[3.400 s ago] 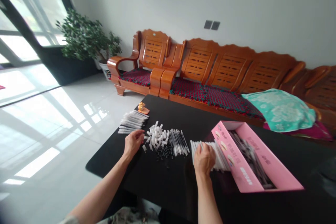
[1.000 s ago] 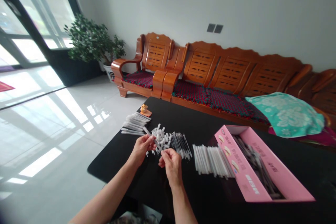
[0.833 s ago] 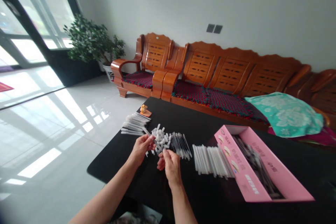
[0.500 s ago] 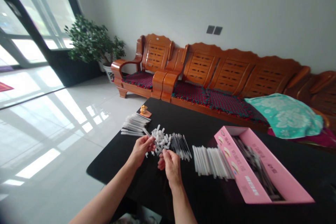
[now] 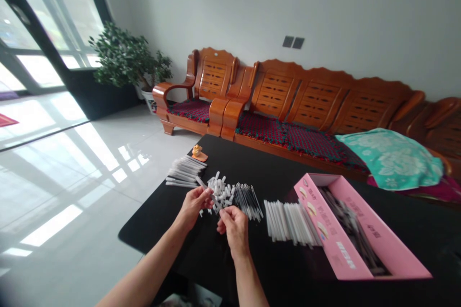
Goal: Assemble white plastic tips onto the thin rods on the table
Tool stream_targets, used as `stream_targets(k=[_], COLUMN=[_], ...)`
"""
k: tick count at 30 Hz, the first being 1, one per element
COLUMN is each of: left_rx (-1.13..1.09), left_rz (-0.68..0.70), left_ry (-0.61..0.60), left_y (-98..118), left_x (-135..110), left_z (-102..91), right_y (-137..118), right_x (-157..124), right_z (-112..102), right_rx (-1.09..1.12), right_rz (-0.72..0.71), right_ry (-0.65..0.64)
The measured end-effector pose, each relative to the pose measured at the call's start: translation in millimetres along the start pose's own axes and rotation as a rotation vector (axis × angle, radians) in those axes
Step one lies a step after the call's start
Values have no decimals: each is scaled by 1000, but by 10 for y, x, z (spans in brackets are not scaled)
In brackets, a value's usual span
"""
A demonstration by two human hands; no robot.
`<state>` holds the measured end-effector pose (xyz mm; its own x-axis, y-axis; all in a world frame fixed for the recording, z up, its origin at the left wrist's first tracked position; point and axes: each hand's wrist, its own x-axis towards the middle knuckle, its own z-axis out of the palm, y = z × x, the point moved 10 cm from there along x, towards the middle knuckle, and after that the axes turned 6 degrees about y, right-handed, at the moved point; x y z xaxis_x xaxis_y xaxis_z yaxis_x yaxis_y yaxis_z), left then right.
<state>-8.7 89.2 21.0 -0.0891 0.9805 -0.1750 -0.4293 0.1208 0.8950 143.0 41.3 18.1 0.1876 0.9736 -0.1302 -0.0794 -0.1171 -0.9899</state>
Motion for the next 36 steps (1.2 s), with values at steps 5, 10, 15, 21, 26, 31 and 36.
stream_targets(k=[5, 10, 15, 21, 26, 31, 36], left_rx=[0, -2, 4, 1, -49, -67, -54], left_rz=[5, -3, -6, 7, 21, 11, -12], left_ry=[32, 23, 17, 76, 159, 136, 105], left_y=[17, 18, 1, 6, 41, 44, -43], left_x=[8, 10, 3, 71, 124, 115, 68], left_z=[-29, -34, -31, -149, -305, -277, -178], right_y=[30, 71, 96, 96, 119, 42, -98], right_x=[12, -1, -2, 17, 140, 211, 127], right_z=[-4, 47, 51, -26, -385, -503, -219], right_rx=[-2, 26, 44, -11, -226, -324, -305], right_rz=[29, 56, 75, 21, -52, -129, -182], right_ry=[-4, -47, -42, -11, 181, 231, 106])
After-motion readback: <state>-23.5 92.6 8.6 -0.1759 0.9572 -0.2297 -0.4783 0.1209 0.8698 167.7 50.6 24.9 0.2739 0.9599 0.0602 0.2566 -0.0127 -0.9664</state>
